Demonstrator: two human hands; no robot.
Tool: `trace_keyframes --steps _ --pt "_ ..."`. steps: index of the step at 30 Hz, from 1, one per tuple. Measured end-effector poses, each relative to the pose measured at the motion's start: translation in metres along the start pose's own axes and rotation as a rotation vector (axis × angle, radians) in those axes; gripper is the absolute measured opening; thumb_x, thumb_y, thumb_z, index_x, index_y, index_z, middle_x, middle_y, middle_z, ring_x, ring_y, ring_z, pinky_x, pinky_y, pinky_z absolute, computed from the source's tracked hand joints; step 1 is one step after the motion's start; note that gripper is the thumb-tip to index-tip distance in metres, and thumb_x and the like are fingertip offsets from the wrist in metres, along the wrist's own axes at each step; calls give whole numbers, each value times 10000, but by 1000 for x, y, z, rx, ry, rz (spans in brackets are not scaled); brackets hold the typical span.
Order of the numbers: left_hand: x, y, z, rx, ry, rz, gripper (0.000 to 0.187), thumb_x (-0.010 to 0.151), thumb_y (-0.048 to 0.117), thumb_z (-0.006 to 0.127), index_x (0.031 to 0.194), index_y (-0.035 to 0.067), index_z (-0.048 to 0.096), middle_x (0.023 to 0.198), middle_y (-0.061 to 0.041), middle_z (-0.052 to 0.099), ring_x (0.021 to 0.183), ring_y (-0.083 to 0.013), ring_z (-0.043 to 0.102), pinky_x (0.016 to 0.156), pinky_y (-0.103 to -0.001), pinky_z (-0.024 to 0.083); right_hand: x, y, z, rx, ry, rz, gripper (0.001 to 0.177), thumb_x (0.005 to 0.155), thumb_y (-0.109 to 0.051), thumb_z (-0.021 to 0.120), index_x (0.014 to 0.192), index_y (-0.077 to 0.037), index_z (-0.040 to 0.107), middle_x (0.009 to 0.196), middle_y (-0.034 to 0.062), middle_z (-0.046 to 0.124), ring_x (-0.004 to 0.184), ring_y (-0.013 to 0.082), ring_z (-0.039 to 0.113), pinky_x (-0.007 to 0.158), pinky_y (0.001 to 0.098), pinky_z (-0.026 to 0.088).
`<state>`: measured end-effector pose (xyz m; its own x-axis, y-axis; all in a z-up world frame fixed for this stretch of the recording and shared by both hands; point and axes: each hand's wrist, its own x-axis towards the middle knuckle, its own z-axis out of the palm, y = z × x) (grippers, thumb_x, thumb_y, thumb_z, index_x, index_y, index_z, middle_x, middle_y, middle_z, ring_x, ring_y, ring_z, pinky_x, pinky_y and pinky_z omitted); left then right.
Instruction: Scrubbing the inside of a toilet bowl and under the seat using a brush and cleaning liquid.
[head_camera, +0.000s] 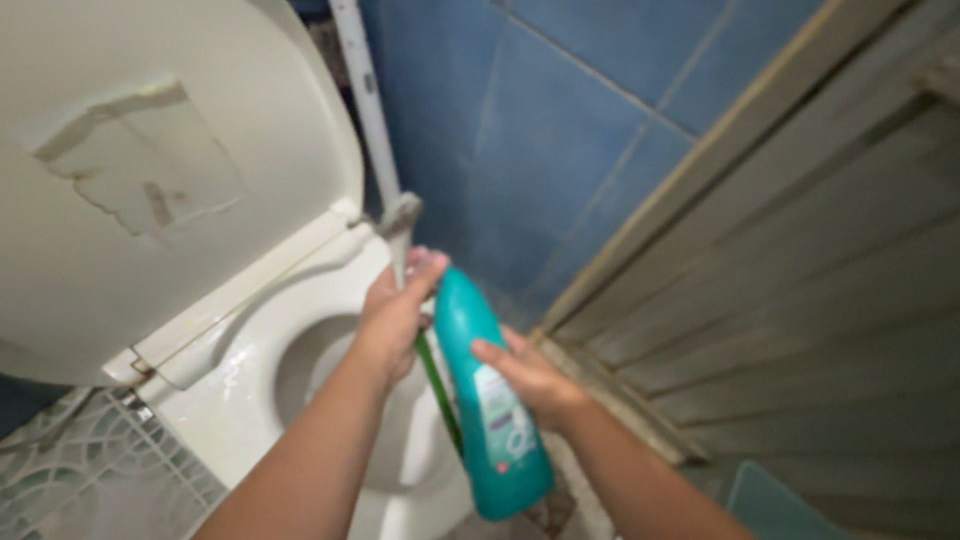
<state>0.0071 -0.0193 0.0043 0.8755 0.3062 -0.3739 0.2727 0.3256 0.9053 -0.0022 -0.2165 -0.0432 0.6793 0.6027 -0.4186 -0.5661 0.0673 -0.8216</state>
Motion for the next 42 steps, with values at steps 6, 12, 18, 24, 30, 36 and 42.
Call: trace_keyframes --steps 6,12,18,24,30,36,42 --pt "8 -4 14 -111 -129 -17 595 802 521 721 1234 118 644 1162 10 732 1050 -143 641 639 -288 376 -10 -11 -9 -29 78 15 679 861 -399 734 1446 -124 526 1137 89 712 945 204 714 798 401 616" --pt "-8 8 31 -30 -1 -5 569 754 407 834 1199 136 606 974 -12 664 885 -176 642 662 -342 524 -20 -20 -11 -85 47 -18 690 844 -385 753 1449 -150 518 1164 63 709 971 184 705 815 387 606" --pt "-5 3 28 14 -52 23 559 736 390 807 1211 182 600 1007 55 735 947 -99 682 642 -310 400 -18 -8 -25 -13 97 -19 651 856 -396 749 1412 -120 552 1118 76 714 936 194 708 800 399 610" --pt "11 -21 24 -85 -72 18 503 783 417 770 1204 172 646 1031 -5 698 917 -107 619 633 -308 380 -25 -13 -21 -59 87 -81 657 835 -366 785 1399 -110 566 1151 64 723 970 178 715 834 373 609" --pt "-9 -5 34 55 -32 52 569 717 423 855 1164 135 652 1044 -5 738 891 -112 648 644 -297 422 -28 -18 -15 -84 118 -56 690 807 -363 802 1400 -105 563 1163 80 719 993 199 704 855 393 595" --pt "11 -29 22 83 3 57 646 711 358 824 1291 144 636 1094 25 746 852 -102 634 624 -290 420 -24 -11 -22 -47 235 -74 728 778 -372 801 1414 -145 530 1191 69 717 1036 199 706 883 401 598" --pt "-18 -1 32 114 -62 6 515 790 436 771 1202 134 705 1021 20 767 876 -71 673 627 -253 426 -27 -13 -16 -214 232 -101 739 769 -364 829 1407 -103 564 1184 90 726 1030 205 707 887 392 597"
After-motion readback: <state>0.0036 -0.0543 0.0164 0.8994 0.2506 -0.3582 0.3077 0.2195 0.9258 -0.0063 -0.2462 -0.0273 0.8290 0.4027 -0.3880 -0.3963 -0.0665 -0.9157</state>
